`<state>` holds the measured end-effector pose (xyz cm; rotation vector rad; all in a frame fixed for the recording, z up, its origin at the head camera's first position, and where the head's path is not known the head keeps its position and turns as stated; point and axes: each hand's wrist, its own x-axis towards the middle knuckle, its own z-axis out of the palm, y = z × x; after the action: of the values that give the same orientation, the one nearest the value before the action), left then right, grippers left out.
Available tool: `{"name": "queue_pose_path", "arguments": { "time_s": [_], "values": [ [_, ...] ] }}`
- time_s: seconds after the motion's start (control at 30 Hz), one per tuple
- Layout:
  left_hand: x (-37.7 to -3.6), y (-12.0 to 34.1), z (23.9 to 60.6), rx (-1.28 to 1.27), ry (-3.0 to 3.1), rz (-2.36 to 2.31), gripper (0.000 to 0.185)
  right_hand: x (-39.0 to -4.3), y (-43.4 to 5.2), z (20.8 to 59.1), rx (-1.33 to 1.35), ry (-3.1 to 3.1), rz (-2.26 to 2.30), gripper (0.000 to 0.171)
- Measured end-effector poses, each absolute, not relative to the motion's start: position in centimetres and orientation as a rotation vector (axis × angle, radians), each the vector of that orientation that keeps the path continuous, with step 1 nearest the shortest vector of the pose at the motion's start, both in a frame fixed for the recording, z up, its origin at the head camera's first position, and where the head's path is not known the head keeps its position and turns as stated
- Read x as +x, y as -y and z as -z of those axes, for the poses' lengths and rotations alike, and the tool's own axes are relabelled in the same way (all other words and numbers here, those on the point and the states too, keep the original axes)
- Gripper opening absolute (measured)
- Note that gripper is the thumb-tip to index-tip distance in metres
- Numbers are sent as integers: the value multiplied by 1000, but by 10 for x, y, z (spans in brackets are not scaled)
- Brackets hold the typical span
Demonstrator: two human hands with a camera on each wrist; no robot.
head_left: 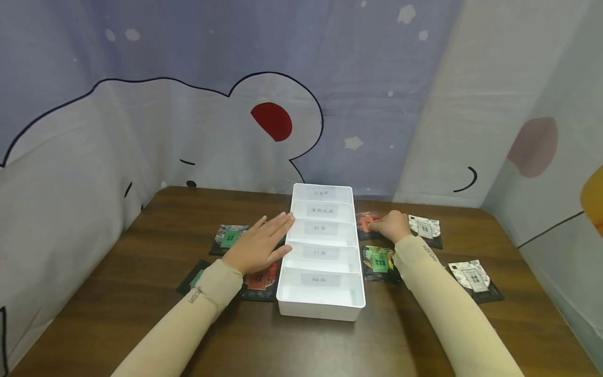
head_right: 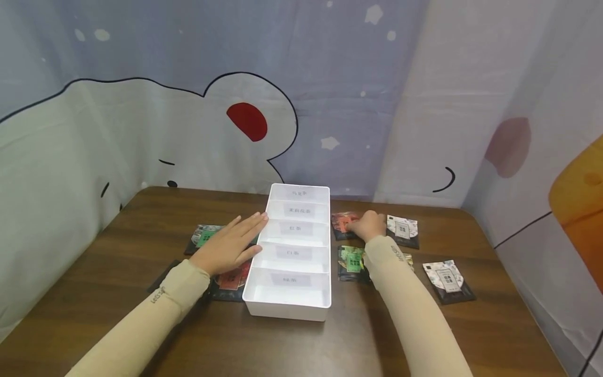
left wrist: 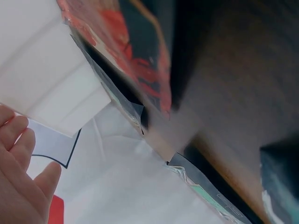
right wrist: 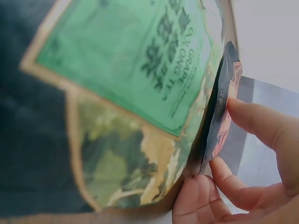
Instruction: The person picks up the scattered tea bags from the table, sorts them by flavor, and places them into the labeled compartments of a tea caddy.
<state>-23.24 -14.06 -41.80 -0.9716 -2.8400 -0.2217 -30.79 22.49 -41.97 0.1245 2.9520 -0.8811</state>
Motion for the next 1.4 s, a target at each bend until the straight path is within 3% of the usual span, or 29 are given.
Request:
{"name": "queue_pose_path", "arguments": {
  "time_s": [0.27,0.4,0.6,0.9,1.17,1.4],
  "values": [
    [-232,141,418,-977,2830,231,72,-310,-228,420,133,-2876,1037,43],
    [-231,141,418,-979,2827,236,72,-310,-229,420,161,-2825,1146,22],
    [-231,140,416,-983,2835,240,72,-307,-230,419,179,-2676,1329,50],
    [-231,143,418,-982,2827,234,72,-306,-228,417,196,-2572,1525,33],
    [-231,143,420,-982,2812,261,72,-303,-234,413,250,-2481,1565,40],
    [-230,143,420,-986,2798,284,72,-299,-238,413,298,-2430,1636,36]
  ]
}}
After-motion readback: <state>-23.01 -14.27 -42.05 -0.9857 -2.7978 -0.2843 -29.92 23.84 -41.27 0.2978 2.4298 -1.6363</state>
